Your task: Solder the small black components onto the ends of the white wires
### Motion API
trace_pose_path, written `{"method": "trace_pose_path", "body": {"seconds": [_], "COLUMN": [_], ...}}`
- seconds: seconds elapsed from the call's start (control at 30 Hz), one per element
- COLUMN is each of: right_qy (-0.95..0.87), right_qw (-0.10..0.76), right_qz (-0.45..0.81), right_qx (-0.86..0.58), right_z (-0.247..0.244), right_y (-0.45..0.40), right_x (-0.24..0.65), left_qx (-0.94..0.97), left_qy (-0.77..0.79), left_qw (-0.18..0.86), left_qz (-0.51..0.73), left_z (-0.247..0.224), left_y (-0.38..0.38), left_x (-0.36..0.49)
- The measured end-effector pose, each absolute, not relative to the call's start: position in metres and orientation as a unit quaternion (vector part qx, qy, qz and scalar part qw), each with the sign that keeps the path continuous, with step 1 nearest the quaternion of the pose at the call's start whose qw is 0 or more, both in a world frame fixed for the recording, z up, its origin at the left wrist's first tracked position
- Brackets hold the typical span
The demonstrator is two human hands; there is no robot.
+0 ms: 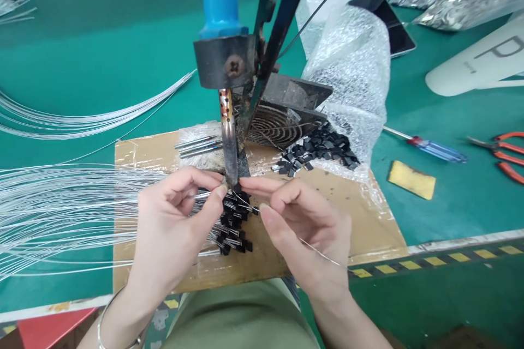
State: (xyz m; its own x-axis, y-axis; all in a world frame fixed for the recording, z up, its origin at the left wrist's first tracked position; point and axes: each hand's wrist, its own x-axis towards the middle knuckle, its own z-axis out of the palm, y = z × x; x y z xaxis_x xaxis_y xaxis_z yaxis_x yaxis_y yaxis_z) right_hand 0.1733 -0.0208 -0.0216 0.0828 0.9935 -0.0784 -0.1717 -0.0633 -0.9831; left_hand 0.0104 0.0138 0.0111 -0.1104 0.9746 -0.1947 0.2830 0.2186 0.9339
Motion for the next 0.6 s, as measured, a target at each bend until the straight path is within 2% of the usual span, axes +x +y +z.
{"method": "trace_pose_path", "body": {"seconds": [0.6], "right_qy": [-0.440], "right_qw": [0.560], "right_qz": [0.523], "right_qx": [-0.468], "right_z": [-0.0280], "right_y": [-0.0223], "right_x": [0.1732], "left_qx": [0.512], "left_qy": [0.632], "left_qw": [0.430], "left_qz": [0.392], "left_z": [0.0077], "left_y": [0.0147], "left_x": [0.0091]}}
